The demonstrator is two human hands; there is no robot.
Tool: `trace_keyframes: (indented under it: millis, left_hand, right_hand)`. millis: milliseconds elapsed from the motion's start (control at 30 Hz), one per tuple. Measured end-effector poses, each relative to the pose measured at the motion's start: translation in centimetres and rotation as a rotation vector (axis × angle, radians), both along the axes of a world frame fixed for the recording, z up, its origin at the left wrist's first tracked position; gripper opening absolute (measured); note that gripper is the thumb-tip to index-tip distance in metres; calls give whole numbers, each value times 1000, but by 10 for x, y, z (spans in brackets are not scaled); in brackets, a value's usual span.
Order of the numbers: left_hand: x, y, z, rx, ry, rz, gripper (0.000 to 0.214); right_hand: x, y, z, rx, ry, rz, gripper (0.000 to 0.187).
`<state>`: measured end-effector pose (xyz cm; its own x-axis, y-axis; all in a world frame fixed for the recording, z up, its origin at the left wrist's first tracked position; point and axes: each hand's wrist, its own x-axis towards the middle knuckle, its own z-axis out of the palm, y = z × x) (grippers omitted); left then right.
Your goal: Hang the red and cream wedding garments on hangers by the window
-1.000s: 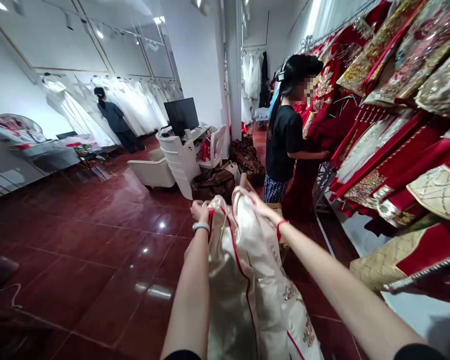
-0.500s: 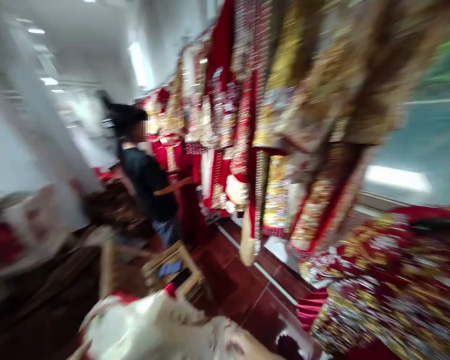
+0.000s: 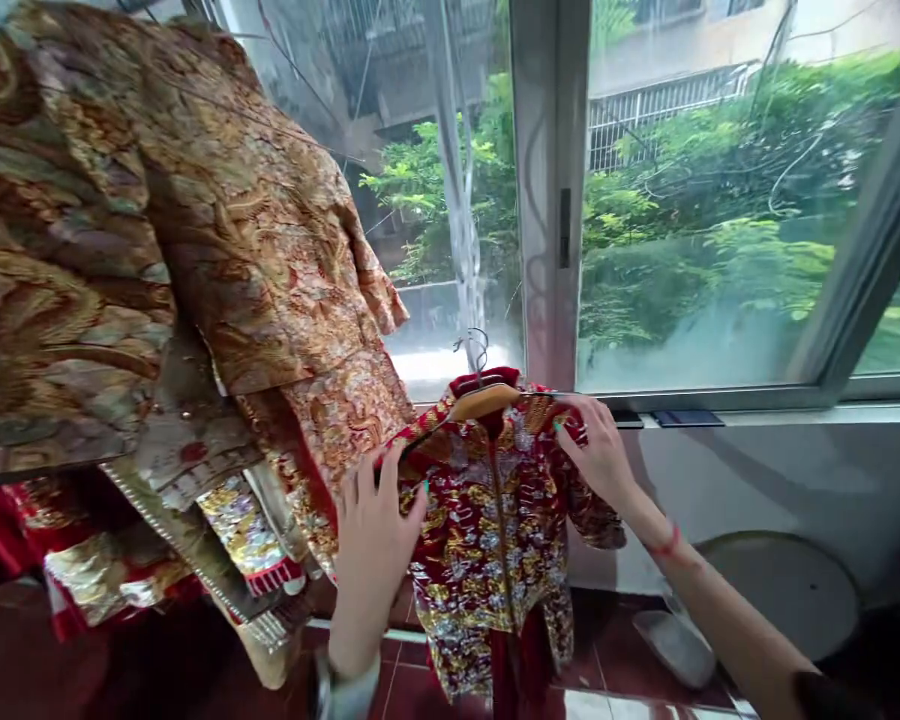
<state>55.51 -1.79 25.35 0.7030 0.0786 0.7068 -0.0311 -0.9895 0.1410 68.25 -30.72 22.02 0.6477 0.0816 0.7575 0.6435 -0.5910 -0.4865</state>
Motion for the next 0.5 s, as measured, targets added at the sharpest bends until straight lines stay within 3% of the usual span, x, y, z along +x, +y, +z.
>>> trace_keyframes:
  millis: [67, 167, 233, 333, 400, 433, 467, 500]
  left_hand:
    - [31, -16, 10, 77, 57, 104, 36]
    - [56, -24, 12, 102, 146, 36, 30]
    - [61, -32, 21, 99, 157, -21, 31]
    - [58, -54, 54, 81, 81, 37, 33]
    - [48, -70, 71, 102, 17, 70, 33]
    - [40, -75, 71, 126, 16, 51, 33]
    - [29, -77, 61, 149, 39, 24, 34]
    - [14, -76, 41, 157, 81, 9, 35]
  right_hand:
    - [33, -5, 24, -158, -63, -46, 36]
    - [72, -12, 44, -303, -41, -38, 24]
    - [88, -21, 56, -264, -59, 1, 20]
    - [93, -38, 70, -72, -111, 6, 16]
    - [82, -48, 65, 69, -92, 24, 16]
    - [73, -52, 54, 117, -60, 62, 16]
    - [61, -55, 38, 155, -24, 96, 16]
    - [47, -58, 17, 157, 32, 105, 16]
